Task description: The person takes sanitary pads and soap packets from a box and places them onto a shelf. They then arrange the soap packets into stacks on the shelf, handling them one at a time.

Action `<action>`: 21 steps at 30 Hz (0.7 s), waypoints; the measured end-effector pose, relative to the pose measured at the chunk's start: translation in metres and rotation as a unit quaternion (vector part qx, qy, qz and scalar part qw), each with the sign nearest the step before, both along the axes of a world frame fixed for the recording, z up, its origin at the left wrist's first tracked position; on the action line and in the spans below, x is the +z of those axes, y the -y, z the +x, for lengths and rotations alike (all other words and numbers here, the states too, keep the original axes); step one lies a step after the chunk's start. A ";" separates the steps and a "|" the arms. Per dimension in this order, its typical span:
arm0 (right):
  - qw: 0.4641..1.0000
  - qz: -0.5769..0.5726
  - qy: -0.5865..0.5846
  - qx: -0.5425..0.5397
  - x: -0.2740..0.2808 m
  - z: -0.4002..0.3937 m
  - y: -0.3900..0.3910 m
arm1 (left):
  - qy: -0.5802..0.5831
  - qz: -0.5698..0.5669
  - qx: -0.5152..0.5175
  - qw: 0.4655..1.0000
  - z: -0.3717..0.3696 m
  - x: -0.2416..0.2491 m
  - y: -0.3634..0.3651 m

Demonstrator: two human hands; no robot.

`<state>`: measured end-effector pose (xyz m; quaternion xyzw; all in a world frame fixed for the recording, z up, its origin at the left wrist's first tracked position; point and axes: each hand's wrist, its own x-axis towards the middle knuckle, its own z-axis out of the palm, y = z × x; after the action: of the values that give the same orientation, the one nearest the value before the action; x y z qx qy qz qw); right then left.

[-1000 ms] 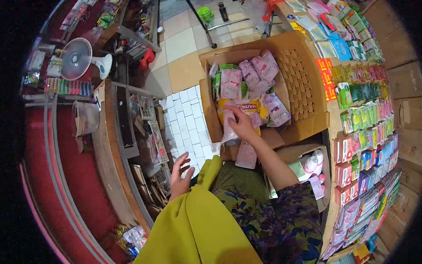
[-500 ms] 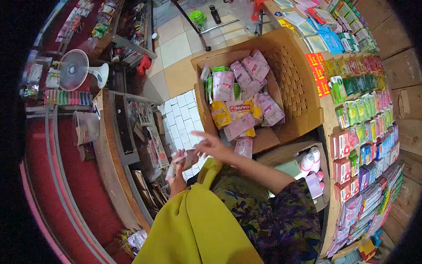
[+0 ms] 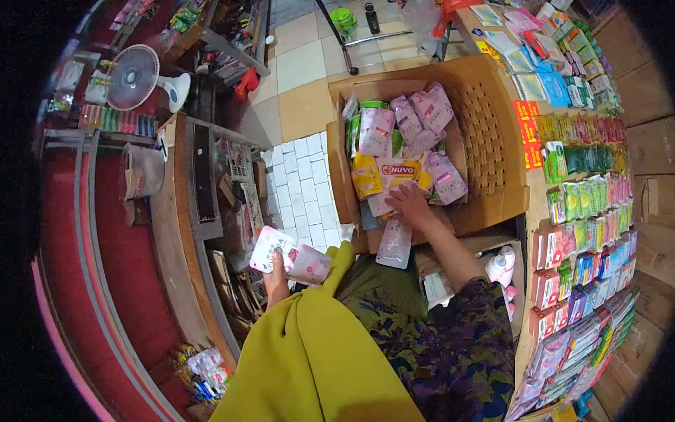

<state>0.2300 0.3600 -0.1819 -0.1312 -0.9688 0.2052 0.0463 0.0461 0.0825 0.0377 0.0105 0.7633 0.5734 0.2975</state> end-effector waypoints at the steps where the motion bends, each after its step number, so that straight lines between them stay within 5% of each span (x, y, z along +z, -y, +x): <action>1: 1.000 -0.015 0.001 0.000 0.004 0.001 -0.001 | 0.008 0.001 -0.003 1.000 -0.003 -0.006 0.005; 4: 0.998 -0.053 0.032 -0.011 0.017 -0.003 -0.006 | 0.051 0.022 -0.007 0.998 -0.003 -0.006 0.007; 7: 0.997 0.040 0.069 0.020 0.026 -0.017 -0.005 | 0.076 0.058 -0.019 0.995 -0.001 -0.010 0.013; 13: 0.980 -0.039 0.187 0.050 0.028 -0.028 -0.019 | 0.094 0.093 0.002 0.991 0.006 -0.008 0.033; 19: 0.984 -0.167 0.043 -0.036 0.048 -0.021 -0.026 | 0.125 0.077 0.066 0.987 0.006 -0.034 0.084; 21: 0.975 -0.158 0.017 -0.158 0.059 -0.027 -0.023 | 0.136 0.096 0.100 0.981 0.009 -0.042 0.102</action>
<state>0.2034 0.3827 -0.1233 -0.2914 -0.8920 0.3432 0.0403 0.0547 -0.0197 -0.0045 -0.1154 0.6540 0.6673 0.3373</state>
